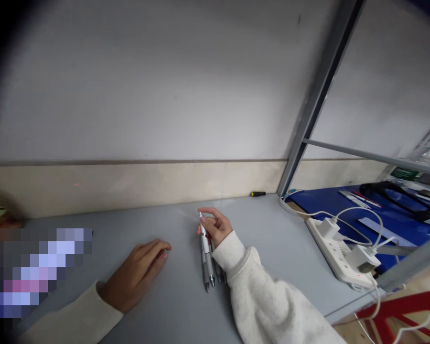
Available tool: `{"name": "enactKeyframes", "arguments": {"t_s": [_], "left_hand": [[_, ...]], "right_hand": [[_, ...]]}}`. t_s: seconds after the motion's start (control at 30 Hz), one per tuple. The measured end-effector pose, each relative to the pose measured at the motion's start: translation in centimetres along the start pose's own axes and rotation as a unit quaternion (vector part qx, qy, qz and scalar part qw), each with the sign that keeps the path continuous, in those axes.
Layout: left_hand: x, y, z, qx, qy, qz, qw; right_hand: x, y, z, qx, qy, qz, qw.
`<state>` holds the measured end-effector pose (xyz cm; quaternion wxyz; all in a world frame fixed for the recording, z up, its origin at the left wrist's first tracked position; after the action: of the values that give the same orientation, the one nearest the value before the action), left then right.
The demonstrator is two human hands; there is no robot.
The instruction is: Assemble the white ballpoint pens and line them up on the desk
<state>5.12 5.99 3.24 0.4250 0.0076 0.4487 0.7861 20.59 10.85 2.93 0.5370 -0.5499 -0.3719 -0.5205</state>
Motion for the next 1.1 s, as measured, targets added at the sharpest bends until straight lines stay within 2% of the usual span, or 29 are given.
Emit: {"name": "enactKeyframes", "arguments": {"t_s": [0.17,0.27,0.33,0.43,0.57,0.67,0.8,0.9,1.1], "left_hand": [[0.1,-0.3,-0.2,0.005,-0.002,-0.002,1.000],[0.1,-0.5,-0.4,0.010,-0.012,0.007,1.000],[0.0,-0.7,-0.6,0.017,-0.022,0.016,0.999],[-0.2,-1.0,-0.8,0.030,-0.028,0.026,0.999],[-0.6,-1.6,-1.1,0.061,-0.037,0.024,0.997],[-1.1,-2.2,-1.5,0.087,-0.053,0.021,0.995],[-1.5,-2.6,-1.6,0.104,-0.065,0.023,0.992],[-2.0,-2.8,-1.7,0.115,-0.082,0.022,0.990],[-2.8,-3.4,-1.9,0.130,-0.095,0.026,0.987]], "right_hand": [[-0.6,-0.4,-0.5,0.013,0.006,-0.054,0.998],[-2.0,-0.7,-0.7,0.040,0.002,-0.136,0.990],[-2.3,-0.4,-0.5,0.034,0.035,-0.210,0.976],[-1.7,0.0,-0.3,0.009,0.086,-0.343,0.935],[-0.3,0.4,-0.2,0.000,0.115,-0.518,0.848],[0.6,1.1,0.1,-0.009,0.117,-0.584,0.803],[0.4,2.4,0.5,-0.006,0.092,-0.654,0.751],[-0.3,2.9,0.5,0.002,0.060,-0.674,0.736],[-0.9,2.3,0.1,0.031,0.044,-0.675,0.736]]}}
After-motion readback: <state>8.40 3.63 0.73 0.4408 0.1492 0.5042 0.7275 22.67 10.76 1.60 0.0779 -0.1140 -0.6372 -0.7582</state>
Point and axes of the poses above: each hand's wrist, its own z-axis towards the middle knuckle, its own y-axis out of the back of the hand, x = y × z, the point moved 8 cm from there along z, towards the middle knuckle, and after that the axes turned 13 degrees about -x, right-handed, at the moved point
